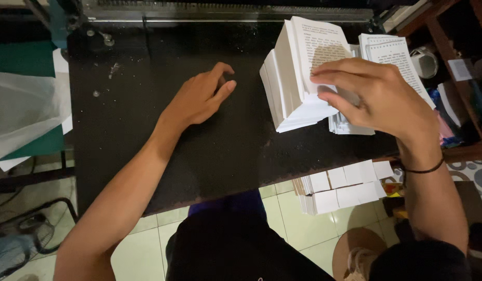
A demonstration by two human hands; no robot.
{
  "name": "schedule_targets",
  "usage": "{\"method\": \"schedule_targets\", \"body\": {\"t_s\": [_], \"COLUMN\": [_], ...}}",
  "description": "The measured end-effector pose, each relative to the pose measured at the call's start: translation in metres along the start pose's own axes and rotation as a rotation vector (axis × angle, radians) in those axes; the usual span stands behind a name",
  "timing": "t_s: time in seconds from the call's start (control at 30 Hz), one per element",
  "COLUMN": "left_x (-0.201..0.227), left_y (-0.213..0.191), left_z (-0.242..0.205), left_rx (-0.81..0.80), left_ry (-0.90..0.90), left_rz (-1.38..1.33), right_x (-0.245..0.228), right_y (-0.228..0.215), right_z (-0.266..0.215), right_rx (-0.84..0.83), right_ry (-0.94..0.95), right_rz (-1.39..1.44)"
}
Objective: The person places stacks of printed papers into a binding machine, aligns them, and presses down the handle to secure the binding. They then remove the bound documents and place them on a pile on the table.
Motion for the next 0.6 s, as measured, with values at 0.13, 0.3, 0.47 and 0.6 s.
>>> {"method": "schedule_targets", "body": {"t_s": [0.13,0.3,0.47,0.6], "left_x": [0.000,0.005,0.000,0.003], "left_y": [0.000,-0.002,-0.001,-0.002], "left_z": [0.000,-0.003,-0.002,-0.003], "left_rx": [0.008,-0.019,0.009,0.009], "left_ry": [0.015,-0.031,-0.011,-0.016], "left_rz": [0.013,-0.020,0.013,0.013], "right_x": [0.000,0.000,-0.003,-0.003], "right_y": [-0.003,-0.005,0.006,0.007], "right_z": [0.002,0.004,0.000,-0.002], "right_rx": [-0.007,-0.031,-0.012,0.020], "right_ry": [0.037,0.066,-0.008,-0.022], "right_rz": [0.042,0.059,-0.071,-0.155]}}
Point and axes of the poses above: each hand's wrist, its own z-axis towards the middle knuckle, its own y-axis out of the palm, x = y × z, the point moved 5 cm from there along z, towards the middle knuckle, and after that the axes turned 10 degrees about -z, right-handed, at the moved point
